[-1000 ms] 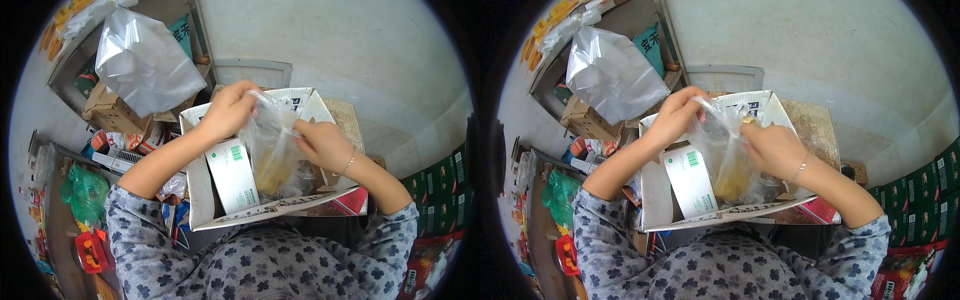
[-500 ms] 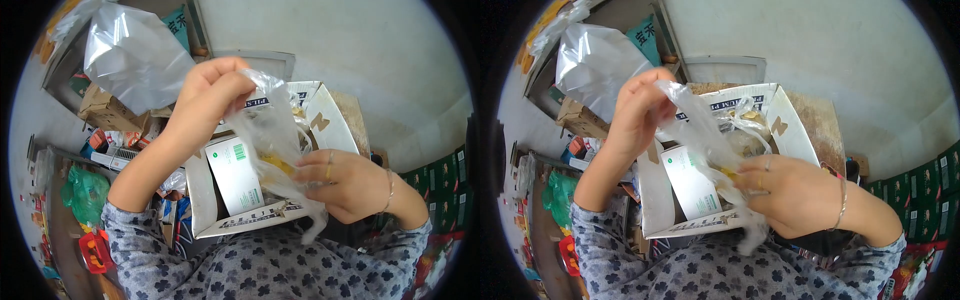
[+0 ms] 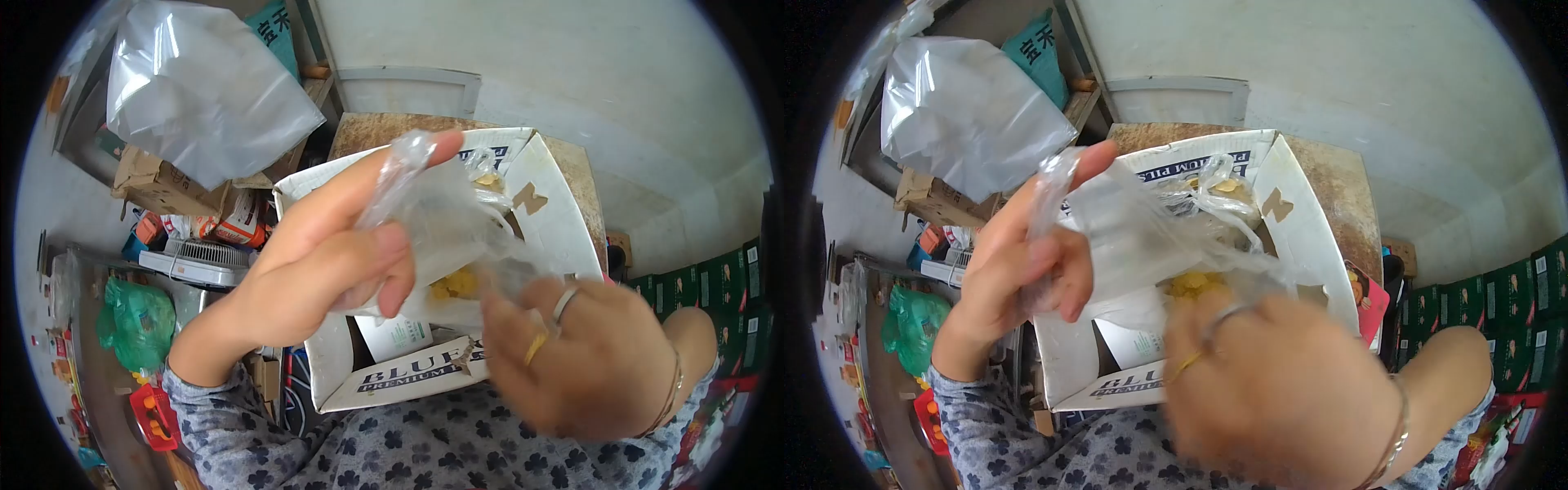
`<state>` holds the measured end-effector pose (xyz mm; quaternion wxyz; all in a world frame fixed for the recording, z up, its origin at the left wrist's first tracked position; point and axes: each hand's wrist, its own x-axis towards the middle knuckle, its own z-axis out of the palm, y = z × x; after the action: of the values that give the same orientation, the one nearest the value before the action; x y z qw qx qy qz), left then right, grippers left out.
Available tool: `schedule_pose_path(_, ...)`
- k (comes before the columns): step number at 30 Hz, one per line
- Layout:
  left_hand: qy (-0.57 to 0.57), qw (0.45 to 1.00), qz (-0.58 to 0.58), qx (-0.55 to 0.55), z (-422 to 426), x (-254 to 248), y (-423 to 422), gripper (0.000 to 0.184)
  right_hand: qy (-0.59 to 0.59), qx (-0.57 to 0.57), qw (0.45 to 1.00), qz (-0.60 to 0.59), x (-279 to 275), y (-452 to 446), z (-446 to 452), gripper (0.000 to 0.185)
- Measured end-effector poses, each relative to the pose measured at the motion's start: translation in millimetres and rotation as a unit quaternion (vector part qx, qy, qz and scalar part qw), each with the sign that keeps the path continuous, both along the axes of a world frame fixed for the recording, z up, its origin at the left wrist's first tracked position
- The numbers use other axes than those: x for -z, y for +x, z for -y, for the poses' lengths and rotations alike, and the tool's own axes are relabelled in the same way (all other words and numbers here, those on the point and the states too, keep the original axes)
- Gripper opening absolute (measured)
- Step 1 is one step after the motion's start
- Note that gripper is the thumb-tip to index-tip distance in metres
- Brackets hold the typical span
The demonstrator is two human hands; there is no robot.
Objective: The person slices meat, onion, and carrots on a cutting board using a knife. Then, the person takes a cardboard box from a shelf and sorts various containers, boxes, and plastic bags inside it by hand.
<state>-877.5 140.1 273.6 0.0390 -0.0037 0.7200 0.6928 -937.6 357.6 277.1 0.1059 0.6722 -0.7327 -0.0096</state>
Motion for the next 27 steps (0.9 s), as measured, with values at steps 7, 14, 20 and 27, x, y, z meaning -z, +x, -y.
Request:
schedule_pose_path(7, 0.039, 0.999, -0.013, 0.014, -13, -7, 7, 0.074, 0.311, -0.02, 0.934, 0.172, 47, -29, 52, 0.013)
schedule_pose_path(14, 0.064, 0.998, -0.013, 0.015, -9, 7, 21, 0.073, 0.381, -0.063, 0.81, 0.442, 132, -46, 37, 0.038)
schedule_pose_path(20, 0.089, 0.995, 0.0, 0.054, -6, 16, 35, 0.069, 0.341, -0.006, 0.838, 0.425, 134, -62, 50, 0.036)
schedule_pose_path(27, 0.108, 0.991, 0.002, 0.084, -9, 25, 42, 0.065, 0.319, 0.032, 0.847, 0.424, 133, -65, 49, 0.034)
